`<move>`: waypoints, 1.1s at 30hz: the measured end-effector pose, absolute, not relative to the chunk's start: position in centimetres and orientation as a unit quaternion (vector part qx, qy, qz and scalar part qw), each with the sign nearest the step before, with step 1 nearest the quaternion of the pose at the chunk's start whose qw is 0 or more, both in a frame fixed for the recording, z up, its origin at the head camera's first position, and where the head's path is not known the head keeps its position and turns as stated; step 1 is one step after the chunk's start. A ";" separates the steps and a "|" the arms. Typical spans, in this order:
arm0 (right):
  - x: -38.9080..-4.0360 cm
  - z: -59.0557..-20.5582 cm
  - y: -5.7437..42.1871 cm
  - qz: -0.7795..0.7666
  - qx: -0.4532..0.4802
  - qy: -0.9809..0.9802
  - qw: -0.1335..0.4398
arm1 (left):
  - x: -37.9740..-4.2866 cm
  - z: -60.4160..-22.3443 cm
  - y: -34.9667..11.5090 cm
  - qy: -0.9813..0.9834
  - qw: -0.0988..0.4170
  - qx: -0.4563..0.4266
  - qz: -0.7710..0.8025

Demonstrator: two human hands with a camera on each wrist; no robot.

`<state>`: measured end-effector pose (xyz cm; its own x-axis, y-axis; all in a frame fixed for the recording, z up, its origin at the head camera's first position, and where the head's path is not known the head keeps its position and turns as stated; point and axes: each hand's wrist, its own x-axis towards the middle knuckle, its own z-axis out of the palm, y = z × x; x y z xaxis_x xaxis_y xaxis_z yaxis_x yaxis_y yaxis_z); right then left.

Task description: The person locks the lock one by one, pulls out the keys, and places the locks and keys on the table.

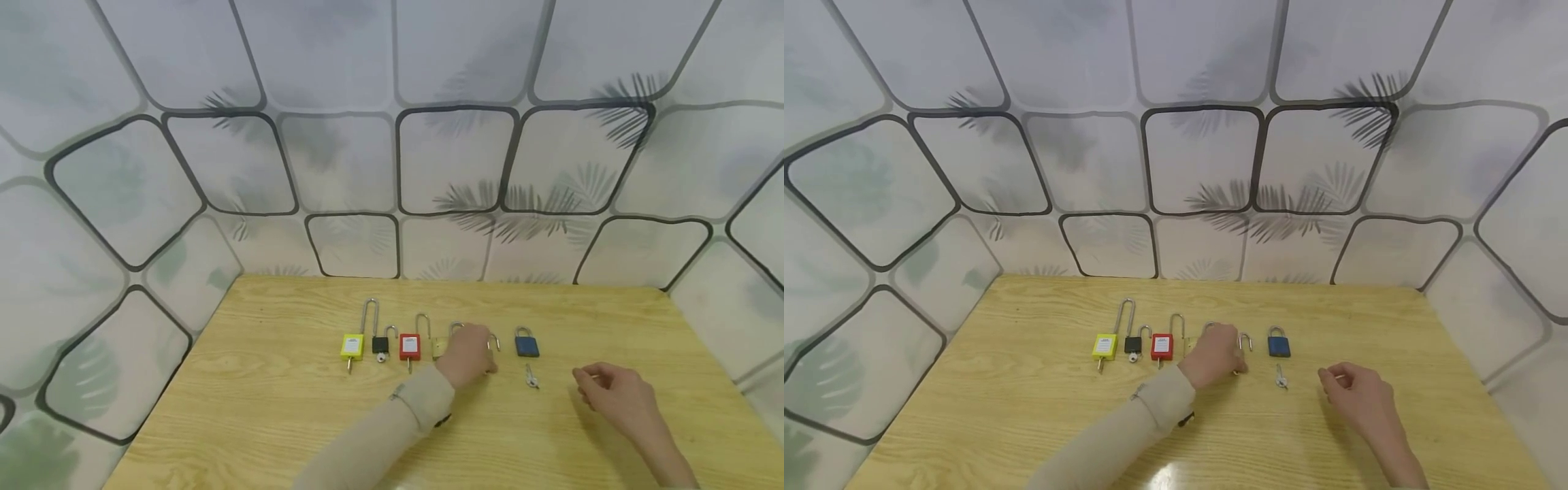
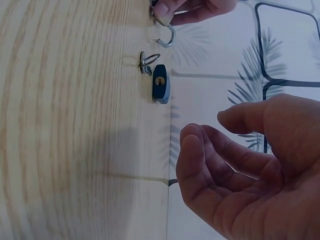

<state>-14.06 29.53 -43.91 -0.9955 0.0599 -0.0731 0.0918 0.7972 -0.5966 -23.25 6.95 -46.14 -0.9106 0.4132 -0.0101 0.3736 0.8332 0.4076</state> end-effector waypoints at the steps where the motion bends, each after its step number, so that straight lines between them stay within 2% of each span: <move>1: -14.1 -44.0 29.4 -0.316 0.039 0.948 0.023 | -23.3 -46.3 6.7 0.952 0.054 0.202 0.223; 8: -13.7 -44.2 28.7 -0.325 0.037 0.945 0.031 | -22.9 -46.4 5.3 0.911 0.082 0.186 0.359; 15: -13.6 -43.5 27.9 -0.332 0.035 0.942 0.029 | -22.5 -44.1 4.5 0.883 0.052 0.204 0.419; 19: -13.7 -42.9 27.5 -0.337 0.027 0.941 0.015 | -22.6 -43.2 4.1 0.878 0.067 0.190 0.435; 26: -13.6 -42.2 25.7 -0.356 -0.005 0.934 -0.015 | -22.3 -43.8 3.4 0.851 0.088 0.120 0.504; 33: -13.7 -41.8 23.8 -0.357 -0.024 0.931 -0.072 | -21.1 -44.2 2.2 0.814 0.101 0.094 0.564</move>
<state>-13.70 23.81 -41.81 -0.9885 0.0067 0.1511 -0.0959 0.7446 -0.6606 -21.10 2.22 -44.20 -0.9616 0.2679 -0.0589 0.0390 0.3460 0.9374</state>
